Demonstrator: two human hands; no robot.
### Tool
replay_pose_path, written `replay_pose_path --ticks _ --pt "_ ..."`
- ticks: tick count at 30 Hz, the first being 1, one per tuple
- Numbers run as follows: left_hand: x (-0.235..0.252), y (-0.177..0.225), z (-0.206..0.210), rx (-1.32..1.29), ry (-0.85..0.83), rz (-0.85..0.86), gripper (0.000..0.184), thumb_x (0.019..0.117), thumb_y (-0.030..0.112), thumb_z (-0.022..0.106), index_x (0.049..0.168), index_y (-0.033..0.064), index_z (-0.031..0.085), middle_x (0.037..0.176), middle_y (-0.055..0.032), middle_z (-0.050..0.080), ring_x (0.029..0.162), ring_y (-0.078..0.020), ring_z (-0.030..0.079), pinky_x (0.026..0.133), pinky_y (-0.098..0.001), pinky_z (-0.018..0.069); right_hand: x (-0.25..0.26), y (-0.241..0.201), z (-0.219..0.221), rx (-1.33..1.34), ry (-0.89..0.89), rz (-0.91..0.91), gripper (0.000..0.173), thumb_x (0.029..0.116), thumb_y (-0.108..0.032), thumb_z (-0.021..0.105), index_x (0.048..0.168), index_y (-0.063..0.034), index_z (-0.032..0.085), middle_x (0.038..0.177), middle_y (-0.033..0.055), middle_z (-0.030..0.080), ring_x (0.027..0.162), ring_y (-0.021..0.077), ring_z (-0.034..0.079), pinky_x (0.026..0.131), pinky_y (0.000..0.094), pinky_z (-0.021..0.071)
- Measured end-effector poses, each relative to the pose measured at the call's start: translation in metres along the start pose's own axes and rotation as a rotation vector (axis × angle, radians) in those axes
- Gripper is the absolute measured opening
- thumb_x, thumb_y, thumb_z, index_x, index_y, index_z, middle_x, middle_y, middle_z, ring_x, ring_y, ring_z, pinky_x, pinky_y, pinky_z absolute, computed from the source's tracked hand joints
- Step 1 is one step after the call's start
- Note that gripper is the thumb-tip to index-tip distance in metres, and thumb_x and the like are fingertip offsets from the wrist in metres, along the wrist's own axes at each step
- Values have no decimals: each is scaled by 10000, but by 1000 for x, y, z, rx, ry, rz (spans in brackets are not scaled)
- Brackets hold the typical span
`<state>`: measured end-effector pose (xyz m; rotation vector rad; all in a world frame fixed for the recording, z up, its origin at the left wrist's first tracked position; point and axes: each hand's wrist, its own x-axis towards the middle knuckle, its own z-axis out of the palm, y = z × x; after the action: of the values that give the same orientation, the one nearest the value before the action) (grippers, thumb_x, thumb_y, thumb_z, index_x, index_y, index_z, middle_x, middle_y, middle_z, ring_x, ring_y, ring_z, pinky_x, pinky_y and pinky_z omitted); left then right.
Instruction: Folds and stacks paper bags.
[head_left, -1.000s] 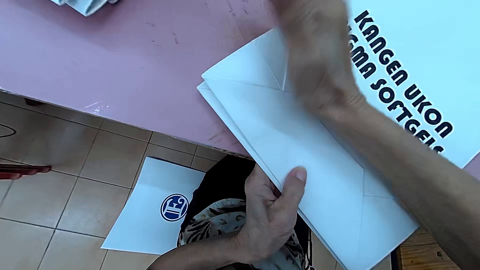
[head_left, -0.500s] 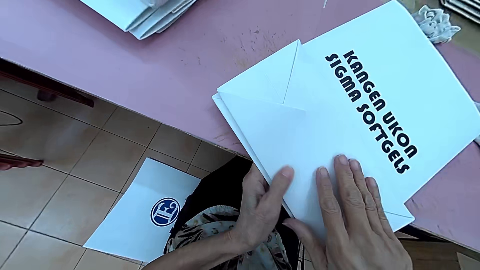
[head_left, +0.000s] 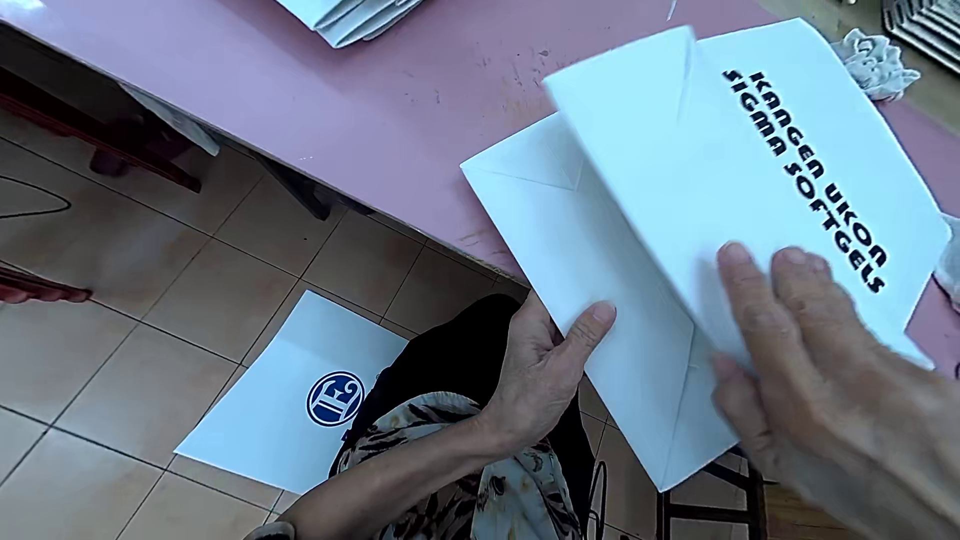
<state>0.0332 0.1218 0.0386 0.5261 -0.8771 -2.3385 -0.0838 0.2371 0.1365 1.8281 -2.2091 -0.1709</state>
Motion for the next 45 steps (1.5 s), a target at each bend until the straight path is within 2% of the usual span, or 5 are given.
replay_pose_path --ticks 11,22,27,36,45 --pt "1 0 -1 15 14 2 196 1007 -37 509 1178 52 542 950 -55 723 831 -119 740 785 -298 630 22 48 9 -92 -113 -11 620 1015 -227 321 1565 58 323 1202 490 539 895 648 642 535 597 502" --pt "10 18 -15 224 13 33 222 896 -119 639 1060 30 635 839 -57 770 714 -128 757 674 -283 649 41 25 26 -34 -150 71 592 1017 -156 478 1566 29 354 1236 545 482 1111 709 540 824 675 487" --pt "12 66 -55 1170 18 281 263 928 265 708 740 80 701 562 79 604 449 48 541 415 -134 455 63 16 28 -21 -203 179 550 1051 -79 457 1563 65 316 1290 541 444 1188 682 509 917 664 458" --pt "35 49 -33 1672 -255 813 545 969 361 655 1329 -48 640 1462 -197 569 1401 -302 517 1184 -464 375 62 26 40 60 -128 119 502 1060 -97 433 1525 85 380 1300 536 439 1185 689 499 937 673 435" --pt "28 28 -6 2085 -231 603 1272 803 901 345 1491 -169 356 1589 -334 322 1510 -468 279 1198 -680 153 59 28 49 130 -135 119 505 1042 -87 427 1492 139 383 1331 553 394 1228 700 457 991 701 385"
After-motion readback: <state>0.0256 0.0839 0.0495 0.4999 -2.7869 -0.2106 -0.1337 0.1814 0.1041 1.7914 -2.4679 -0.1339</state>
